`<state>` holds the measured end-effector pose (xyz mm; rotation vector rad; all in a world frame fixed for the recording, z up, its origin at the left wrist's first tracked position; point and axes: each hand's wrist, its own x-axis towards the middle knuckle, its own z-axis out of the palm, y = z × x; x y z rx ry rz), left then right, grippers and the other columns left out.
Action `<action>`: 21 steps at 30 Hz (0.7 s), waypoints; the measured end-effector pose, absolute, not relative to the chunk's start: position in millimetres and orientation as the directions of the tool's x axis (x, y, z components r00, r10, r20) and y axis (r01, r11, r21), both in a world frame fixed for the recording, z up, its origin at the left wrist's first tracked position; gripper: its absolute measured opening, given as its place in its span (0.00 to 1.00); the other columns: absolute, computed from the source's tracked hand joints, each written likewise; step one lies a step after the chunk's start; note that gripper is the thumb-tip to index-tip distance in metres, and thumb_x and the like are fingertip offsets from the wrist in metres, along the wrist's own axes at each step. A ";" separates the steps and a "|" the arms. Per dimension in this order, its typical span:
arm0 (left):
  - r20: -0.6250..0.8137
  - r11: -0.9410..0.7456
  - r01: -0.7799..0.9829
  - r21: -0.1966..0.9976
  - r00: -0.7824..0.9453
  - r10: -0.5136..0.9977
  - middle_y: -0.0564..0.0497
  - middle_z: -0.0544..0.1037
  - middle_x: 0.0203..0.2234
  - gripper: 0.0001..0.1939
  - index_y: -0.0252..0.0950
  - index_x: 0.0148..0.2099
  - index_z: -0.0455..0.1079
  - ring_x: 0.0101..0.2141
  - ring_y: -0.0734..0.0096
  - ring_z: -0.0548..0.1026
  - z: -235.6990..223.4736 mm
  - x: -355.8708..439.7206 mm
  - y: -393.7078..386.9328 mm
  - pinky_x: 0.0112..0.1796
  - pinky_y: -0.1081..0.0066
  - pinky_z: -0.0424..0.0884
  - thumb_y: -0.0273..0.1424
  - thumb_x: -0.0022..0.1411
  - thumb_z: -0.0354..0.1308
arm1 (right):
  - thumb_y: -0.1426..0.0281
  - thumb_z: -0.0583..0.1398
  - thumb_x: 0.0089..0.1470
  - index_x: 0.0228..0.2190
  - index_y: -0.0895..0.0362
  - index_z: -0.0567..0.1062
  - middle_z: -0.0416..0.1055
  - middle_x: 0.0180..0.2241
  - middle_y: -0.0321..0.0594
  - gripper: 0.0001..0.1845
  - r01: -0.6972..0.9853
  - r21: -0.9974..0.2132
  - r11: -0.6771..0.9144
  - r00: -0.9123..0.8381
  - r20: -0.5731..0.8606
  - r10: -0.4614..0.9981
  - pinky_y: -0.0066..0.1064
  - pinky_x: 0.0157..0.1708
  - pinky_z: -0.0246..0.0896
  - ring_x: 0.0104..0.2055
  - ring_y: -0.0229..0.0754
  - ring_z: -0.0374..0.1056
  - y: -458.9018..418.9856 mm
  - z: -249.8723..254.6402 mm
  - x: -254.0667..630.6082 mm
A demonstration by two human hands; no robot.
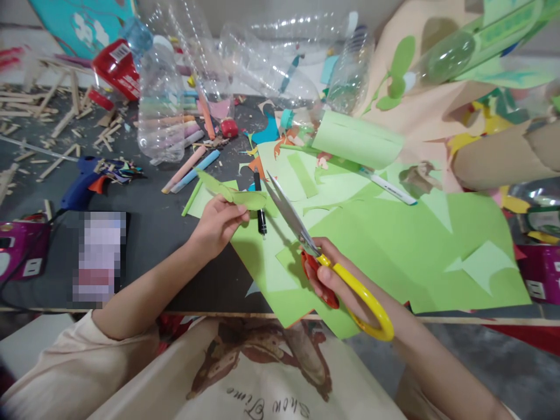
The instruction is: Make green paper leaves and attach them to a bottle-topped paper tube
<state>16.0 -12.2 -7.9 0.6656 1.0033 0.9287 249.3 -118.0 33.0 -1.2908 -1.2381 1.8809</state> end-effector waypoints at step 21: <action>-0.449 0.470 -0.035 0.882 0.241 0.860 0.44 0.81 0.24 0.16 0.37 0.19 0.71 0.34 0.57 0.79 -16.2 9.2 -25.2 0.36 0.63 0.75 0.42 0.52 0.59 | 0.46 0.53 0.60 0.37 0.52 0.62 0.62 0.21 0.29 0.22 0.144 -0.838 -0.526 -0.406 -0.535 0.741 0.25 0.17 0.52 0.18 0.32 0.54 -112.9 39.0 235.8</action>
